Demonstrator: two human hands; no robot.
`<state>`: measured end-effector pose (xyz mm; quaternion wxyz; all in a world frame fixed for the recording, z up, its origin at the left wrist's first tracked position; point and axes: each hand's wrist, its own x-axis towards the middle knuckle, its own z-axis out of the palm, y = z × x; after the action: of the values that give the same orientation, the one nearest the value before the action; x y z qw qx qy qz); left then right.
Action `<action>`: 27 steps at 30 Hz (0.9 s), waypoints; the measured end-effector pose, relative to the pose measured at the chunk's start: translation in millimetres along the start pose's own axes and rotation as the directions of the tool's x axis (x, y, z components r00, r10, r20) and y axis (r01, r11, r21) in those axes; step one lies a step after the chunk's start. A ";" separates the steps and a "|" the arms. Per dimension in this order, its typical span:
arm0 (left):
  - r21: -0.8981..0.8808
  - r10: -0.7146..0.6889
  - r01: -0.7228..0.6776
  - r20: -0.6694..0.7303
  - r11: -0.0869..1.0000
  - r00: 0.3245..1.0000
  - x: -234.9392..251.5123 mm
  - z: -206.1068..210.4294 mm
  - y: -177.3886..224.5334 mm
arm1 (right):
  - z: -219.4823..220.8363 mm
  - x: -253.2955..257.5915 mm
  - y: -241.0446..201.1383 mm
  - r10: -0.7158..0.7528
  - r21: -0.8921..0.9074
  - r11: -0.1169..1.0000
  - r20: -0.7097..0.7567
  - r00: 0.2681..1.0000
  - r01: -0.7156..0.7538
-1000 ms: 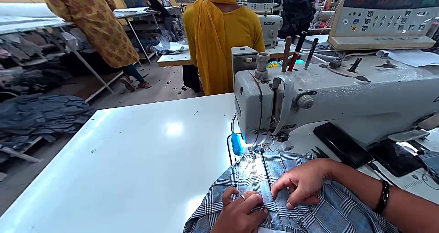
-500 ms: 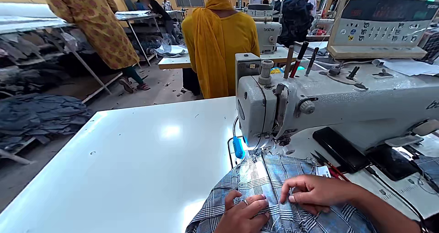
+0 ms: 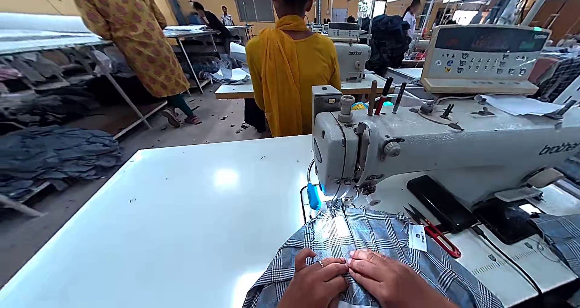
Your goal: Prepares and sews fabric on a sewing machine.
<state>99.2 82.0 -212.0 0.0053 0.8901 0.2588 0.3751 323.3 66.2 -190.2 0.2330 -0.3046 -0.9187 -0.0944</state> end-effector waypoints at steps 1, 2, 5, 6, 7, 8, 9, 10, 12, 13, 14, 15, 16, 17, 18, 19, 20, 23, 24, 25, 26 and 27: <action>0.004 -0.010 0.010 0.005 1.000 1.000 0.2 0.2 0.0 | -0.3 -0.7 -0.5 0.001 0.011 1.000 0.001 1.000 -0.001; 0.006 -0.020 0.020 0.010 1.000 1.000 0.8 0.6 -0.4 | -0.4 -1.1 -0.5 0.002 0.019 1.000 0.001 1.000 -0.002; 0.008 -0.049 0.049 0.031 0.999 0.998 1.2 0.6 0.1 | 0.7 -2.7 -0.5 0.000 0.035 0.999 -0.001 1.000 0.000; 0.003 -0.051 0.051 0.032 0.999 0.998 0.6 0.3 0.2 | 1.7 -3.5 -1.1 0.002 0.045 0.999 -0.004 1.000 -0.002; -0.007 -0.049 0.049 0.033 0.999 0.998 0.0 0.2 0.0 | 2.5 -4.4 -1.8 0.007 0.055 0.998 -0.009 1.000 -0.006; -0.018 -0.048 0.049 0.034 0.999 0.998 -0.4 0.0 -0.1 | 3.3 -5.5 -2.1 0.009 0.068 0.998 -0.017 1.000 -0.008; -0.025 -0.048 0.049 0.039 0.999 0.998 -0.7 -0.4 0.2 | 4.2 -7.0 -2.0 0.006 0.086 0.996 -0.028 1.000 -0.004; -0.022 -0.045 0.046 0.040 0.999 0.998 -1.0 -0.4 0.4 | 5.3 -8.7 -1.9 0.004 0.107 0.994 -0.042 0.999 0.001; -0.010 -0.031 0.031 0.037 0.999 0.999 -1.5 -0.6 0.0 | 5.5 -11.8 -2.2 0.007 0.156 0.988 -0.059 0.998 0.002; -0.002 -0.020 0.020 0.035 1.000 0.999 -1.7 -0.6 -0.4 | 4.9 -13.1 -2.6 0.013 0.175 0.985 -0.062 0.998 -0.001; 0.008 -0.012 0.012 0.035 1.000 0.999 -2.0 -0.8 -0.7 | 4.5 -14.3 -3.4 0.021 0.193 0.981 -0.062 0.998 -0.008; 0.016 -0.006 0.005 0.037 1.000 0.999 -2.4 -0.9 -0.9 | 4.2 -15.2 -4.2 0.030 0.206 0.978 -0.061 0.998 -0.017; 0.019 -0.002 0.001 0.039 1.000 0.999 -2.5 -1.0 -1.0 | 3.8 -15.7 -4.7 0.040 0.221 0.975 -0.060 0.997 -0.026; 0.016 -0.001 0.000 0.042 1.000 0.999 -2.3 -1.3 -0.8 | 3.3 -16.0 -4.8 0.049 0.238 0.971 -0.056 0.997 -0.034; 0.013 -0.004 0.003 0.051 1.000 0.999 -2.1 -2.2 0.0 | 2.8 -16.2 -4.8 0.057 0.256 0.966 -0.051 0.997 -0.043; 0.008 -0.010 0.010 0.063 1.000 0.998 -1.6 -3.7 0.8 | 2.4 -16.4 -4.9 0.064 0.273 0.961 -0.044 0.997 -0.050; 0.003 -0.021 0.021 0.083 1.000 0.996 -0.9 -5.9 1.3 | 1.1 -15.9 -5.1 0.071 0.285 0.957 -0.029 0.997 -0.060; -0.021 -0.068 0.072 0.146 0.997 0.987 1.1 -12.7 3.3 | -5.1 -14.6 -6.9 0.101 0.335 0.936 0.040 0.994 -0.109; -0.029 -0.089 0.095 0.163 0.995 0.983 1.0 -14.4 4.2 | -7.0 -14.5 -7.7 0.110 0.346 0.930 0.066 0.992 -0.126; -0.040 -0.109 0.118 0.180 0.992 0.978 0.8 -15.6 5.0 | -8.5 -14.1 -8.5 0.118 0.355 0.924 0.087 0.989 -0.141; -0.055 -0.124 0.138 0.202 0.989 0.972 0.8 -17.1 6.2 | -9.5 -13.8 -9.4 0.123 0.361 0.920 0.101 0.987 -0.152; -0.071 -0.134 0.153 0.220 0.986 0.966 0.9 -18.5 7.5 | -10.2 -13.3 -10.5 0.127 0.365 0.917 0.107 0.986 -0.158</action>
<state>90.8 72.5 -196.6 0.0990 0.9033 0.3038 0.2863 330.2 47.8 -188.1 0.2552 -0.3244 -0.9040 0.1113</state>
